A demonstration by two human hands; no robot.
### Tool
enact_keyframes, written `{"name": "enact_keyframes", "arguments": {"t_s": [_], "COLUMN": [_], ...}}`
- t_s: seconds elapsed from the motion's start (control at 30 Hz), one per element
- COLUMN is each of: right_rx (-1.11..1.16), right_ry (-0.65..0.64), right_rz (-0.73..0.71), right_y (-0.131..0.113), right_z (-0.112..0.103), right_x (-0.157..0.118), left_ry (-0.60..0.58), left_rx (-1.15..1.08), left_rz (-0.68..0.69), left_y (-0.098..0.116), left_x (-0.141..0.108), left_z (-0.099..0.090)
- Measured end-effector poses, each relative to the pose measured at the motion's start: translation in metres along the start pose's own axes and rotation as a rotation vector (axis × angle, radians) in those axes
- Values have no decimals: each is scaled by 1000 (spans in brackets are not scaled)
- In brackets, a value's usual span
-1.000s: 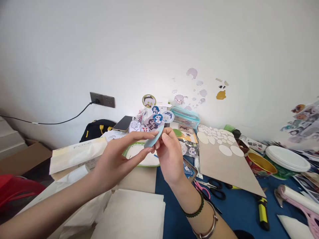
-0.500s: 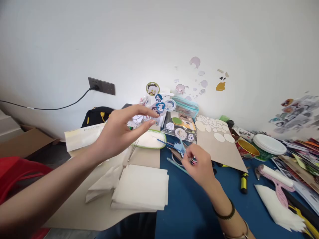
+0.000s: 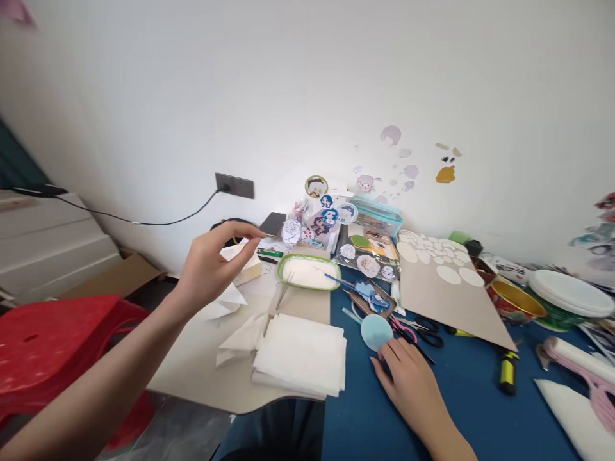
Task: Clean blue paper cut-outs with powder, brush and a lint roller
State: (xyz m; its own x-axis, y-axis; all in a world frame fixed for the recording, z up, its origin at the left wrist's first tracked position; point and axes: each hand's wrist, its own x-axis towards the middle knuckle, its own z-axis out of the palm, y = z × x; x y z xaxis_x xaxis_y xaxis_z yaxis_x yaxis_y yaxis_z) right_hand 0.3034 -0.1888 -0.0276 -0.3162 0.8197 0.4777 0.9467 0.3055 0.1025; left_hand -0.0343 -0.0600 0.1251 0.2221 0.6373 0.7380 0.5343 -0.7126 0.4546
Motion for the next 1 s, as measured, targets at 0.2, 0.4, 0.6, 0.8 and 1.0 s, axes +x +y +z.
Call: {"name": "enact_keyframes", "arguments": {"t_s": [0.2,0.4,0.6,0.8,1.0], "right_rx": [203,346,388,387,333], "right_ry": [182,168,177,240,310], "right_rz": [237,529,528,534,532], "right_y": [-10,-12,-12,-16,-21], "right_z": [5,1,-2,2,6], "right_x": [-28,-40,-38,-40,-42], "left_ry": [-78,-213,-274,-171,-179], "left_rx": [392,493,483,548,565], "left_rz": [-270,-245,-279,-416,-448], "left_y": [-61,-78,-78,-84,-67], "left_x": [-48,-64,-46,6,37], "left_z": [-33,-37,-28,-43,-42]}}
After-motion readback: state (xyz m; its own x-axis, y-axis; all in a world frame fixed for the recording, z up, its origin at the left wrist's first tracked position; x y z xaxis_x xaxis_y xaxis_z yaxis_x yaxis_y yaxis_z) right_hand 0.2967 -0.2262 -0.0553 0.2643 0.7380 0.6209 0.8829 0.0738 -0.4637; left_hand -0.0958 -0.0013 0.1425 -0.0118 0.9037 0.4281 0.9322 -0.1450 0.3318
